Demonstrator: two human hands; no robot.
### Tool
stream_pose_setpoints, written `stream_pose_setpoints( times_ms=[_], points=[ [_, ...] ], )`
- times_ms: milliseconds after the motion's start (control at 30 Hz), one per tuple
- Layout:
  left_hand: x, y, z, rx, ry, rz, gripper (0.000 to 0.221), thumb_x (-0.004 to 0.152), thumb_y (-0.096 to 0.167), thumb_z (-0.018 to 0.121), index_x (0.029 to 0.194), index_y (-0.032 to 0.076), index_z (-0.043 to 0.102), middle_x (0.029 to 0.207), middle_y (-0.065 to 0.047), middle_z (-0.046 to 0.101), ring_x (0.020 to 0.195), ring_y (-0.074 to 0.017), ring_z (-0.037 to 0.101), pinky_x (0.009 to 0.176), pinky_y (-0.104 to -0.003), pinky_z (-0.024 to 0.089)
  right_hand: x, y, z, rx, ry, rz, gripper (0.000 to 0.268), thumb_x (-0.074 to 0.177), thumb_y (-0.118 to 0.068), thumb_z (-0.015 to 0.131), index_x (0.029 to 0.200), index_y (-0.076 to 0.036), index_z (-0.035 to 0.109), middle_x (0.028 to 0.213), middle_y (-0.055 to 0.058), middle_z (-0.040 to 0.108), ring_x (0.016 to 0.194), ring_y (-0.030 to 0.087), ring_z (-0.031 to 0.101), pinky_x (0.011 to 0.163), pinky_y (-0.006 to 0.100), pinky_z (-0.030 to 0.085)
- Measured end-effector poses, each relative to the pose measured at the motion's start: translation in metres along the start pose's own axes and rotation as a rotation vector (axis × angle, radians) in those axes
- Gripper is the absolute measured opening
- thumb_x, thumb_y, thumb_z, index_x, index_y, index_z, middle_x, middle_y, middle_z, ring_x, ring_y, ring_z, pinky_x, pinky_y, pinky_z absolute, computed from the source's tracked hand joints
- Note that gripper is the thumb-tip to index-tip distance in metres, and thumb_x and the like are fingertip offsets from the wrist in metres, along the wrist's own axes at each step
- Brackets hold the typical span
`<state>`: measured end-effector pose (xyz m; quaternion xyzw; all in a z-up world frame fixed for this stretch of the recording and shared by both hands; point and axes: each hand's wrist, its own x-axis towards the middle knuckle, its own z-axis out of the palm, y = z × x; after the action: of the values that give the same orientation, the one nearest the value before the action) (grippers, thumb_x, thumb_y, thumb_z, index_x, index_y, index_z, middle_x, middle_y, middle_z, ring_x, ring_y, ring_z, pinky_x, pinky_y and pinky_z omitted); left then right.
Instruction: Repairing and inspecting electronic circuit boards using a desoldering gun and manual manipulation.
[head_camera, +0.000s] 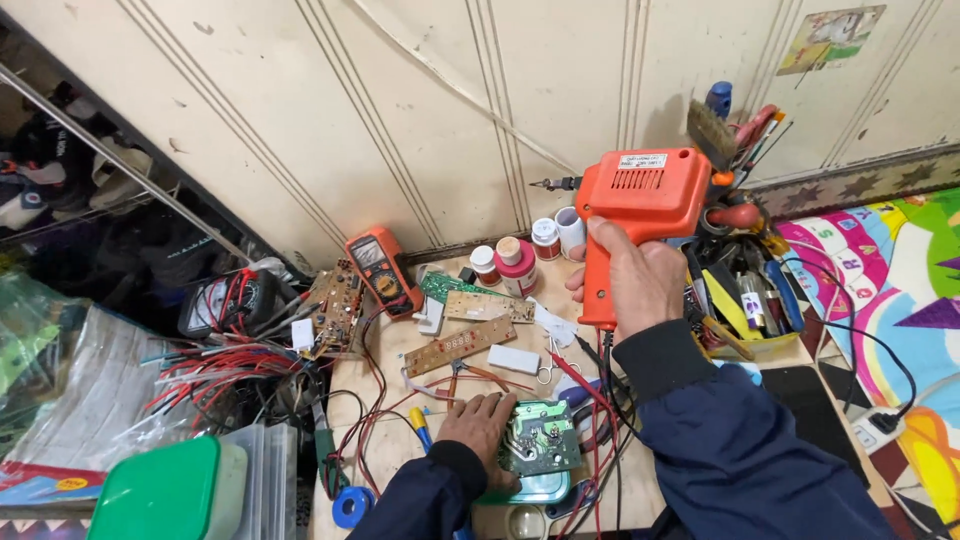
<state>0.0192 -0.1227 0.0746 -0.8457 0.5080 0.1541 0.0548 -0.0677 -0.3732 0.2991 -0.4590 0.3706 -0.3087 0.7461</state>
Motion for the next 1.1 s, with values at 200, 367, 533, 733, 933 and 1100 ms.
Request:
stream_pose_setpoints(
  times_ms=[200,367,533,733,933,1100],
  points=[
    [-0.008,-0.009,-0.017,-0.078,-0.016,0.087,0.113,0.07,0.051,0.092,0.16,0.007,0.04,0.159,-0.022,0.05,0.143,-0.0436,0.05,0.112,-0.06,0.044,0.01,0.003,-0.006,0.018,-0.047,0.008,0.033,0.098,-0.016,0.07,0.122,0.006,0.076,0.088,0.017,0.077,0.051,0.023,0.062,0.045,0.034,0.05],
    [-0.032,-0.012,-0.055,-0.486,0.223,-0.279,0.109,0.066,0.056,0.098,0.157,0.02,0.048,0.135,-0.009,0.073,0.116,-0.0294,0.079,0.096,-0.04,0.066,0.005,-0.006,-0.012,-0.072,-0.001,0.005,0.035,0.098,-0.02,0.073,0.108,0.013,0.079,0.085,0.017,0.078,0.05,0.025,0.062,0.046,0.035,0.051],
    [-0.042,-0.045,-0.132,-1.881,0.537,-0.597,0.091,0.086,0.036,0.072,0.167,0.004,0.046,0.116,-0.019,0.067,0.101,-0.0303,0.062,0.086,-0.047,0.049,0.015,0.002,-0.027,0.053,-0.027,-0.022,0.029,0.101,-0.014,0.073,0.116,0.01,0.074,0.087,0.019,0.074,0.053,0.025,0.062,0.046,0.034,0.05],
    [-0.051,-0.05,-0.161,-2.462,0.861,-0.138,0.038,0.1,0.034,0.077,0.13,0.011,0.072,0.112,-0.007,0.079,0.089,-0.0164,0.076,0.076,-0.03,0.065,0.013,0.004,-0.023,-0.058,-0.007,-0.073,0.034,0.104,-0.018,0.07,0.128,0.006,0.072,0.094,0.018,0.076,0.06,0.023,0.064,0.05,0.032,0.05],
    [-0.051,-0.046,-0.189,-2.518,0.856,-0.259,0.031,0.103,0.013,0.071,0.132,0.003,0.073,0.117,-0.012,0.079,0.092,-0.0221,0.075,0.082,-0.037,0.064,0.004,0.013,-0.007,-0.065,-0.013,-0.059,0.031,0.107,-0.015,0.069,0.125,0.011,0.071,0.094,0.023,0.075,0.061,0.028,0.064,0.05,0.036,0.05],
    [-0.056,-0.066,-0.191,-2.518,0.818,-0.315,0.03,0.099,0.016,0.077,0.125,0.002,0.076,0.108,-0.014,0.077,0.078,-0.0198,0.07,0.057,-0.03,0.057,-0.007,0.026,0.012,-0.101,-0.092,-0.009,0.038,0.11,-0.022,0.07,0.109,0.015,0.075,0.074,0.026,0.068,0.056,0.03,0.058,0.048,0.037,0.044]
  ],
)
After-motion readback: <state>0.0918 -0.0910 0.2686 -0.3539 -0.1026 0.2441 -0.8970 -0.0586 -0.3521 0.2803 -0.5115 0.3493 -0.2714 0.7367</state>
